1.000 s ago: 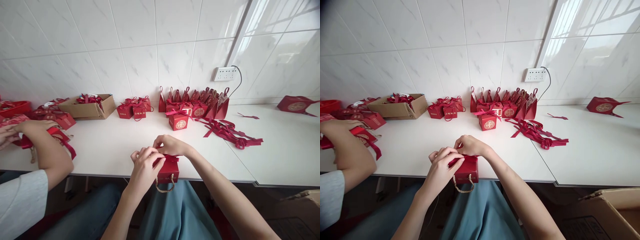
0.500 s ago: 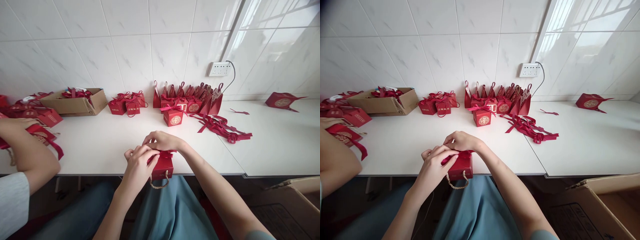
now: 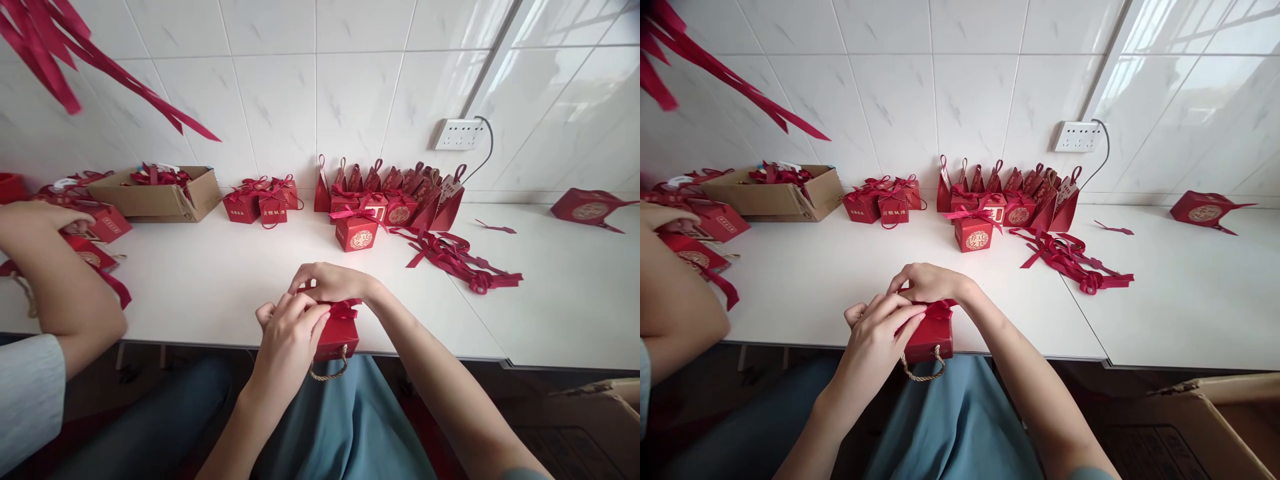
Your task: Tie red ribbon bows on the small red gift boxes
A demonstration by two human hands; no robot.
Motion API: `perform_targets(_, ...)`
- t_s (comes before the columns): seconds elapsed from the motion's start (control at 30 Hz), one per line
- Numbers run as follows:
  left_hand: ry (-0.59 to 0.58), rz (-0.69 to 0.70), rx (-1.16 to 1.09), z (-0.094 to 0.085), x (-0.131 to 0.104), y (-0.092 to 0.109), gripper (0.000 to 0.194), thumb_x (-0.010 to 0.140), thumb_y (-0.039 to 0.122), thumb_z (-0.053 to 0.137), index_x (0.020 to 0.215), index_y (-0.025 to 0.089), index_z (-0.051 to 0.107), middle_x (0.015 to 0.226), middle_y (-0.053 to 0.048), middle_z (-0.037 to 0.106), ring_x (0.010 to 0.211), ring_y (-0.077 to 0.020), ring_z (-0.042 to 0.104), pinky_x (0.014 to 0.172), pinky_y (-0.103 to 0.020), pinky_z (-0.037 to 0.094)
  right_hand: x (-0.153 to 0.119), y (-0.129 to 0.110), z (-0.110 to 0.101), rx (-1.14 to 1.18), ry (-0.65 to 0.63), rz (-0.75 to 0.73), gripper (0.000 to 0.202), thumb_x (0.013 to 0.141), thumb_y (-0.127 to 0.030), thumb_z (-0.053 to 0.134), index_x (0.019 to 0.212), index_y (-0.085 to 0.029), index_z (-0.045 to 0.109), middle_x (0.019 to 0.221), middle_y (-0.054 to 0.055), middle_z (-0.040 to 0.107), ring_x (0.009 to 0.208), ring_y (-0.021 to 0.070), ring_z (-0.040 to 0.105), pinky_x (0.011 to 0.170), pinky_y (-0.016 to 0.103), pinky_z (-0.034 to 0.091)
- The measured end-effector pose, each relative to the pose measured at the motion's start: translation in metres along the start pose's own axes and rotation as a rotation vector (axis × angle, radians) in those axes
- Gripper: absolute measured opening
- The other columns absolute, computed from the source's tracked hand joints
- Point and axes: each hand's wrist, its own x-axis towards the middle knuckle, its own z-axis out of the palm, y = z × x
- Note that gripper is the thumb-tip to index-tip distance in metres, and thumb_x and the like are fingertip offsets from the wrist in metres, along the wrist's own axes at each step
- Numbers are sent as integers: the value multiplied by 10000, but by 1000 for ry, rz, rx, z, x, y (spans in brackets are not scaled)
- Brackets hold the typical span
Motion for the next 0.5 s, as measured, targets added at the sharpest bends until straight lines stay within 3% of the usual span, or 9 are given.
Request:
perform_targets(0.13,20,13,12,1,0,1,165,892,153,517,882,214,670,756,13,633,739,-137,603,717,-340,244,1,1,2,-6,38,-18,153,752,-75,587,799,-155,708,880,27,681,807,139,612,723,217,450)
perform_targets(0.27,-71,-69,-49,0,2,-1,130,882,189,529,892,220,655,790,14,636,733,-135,601,746,-331,272,-3,3,3,57,129,119,133,771,-142,566,804,-136,695,773,20,678,656,117,590,590,206,439)
perform_targets(0.5,-173,-155,-111,-4,6,-1,98,856,196,552,855,234,642,770,28,634,689,-132,574,754,-339,287,-3,9,2,57,359,230,132,790,-163,548,749,-143,672,753,31,679,642,124,598,612,231,432)
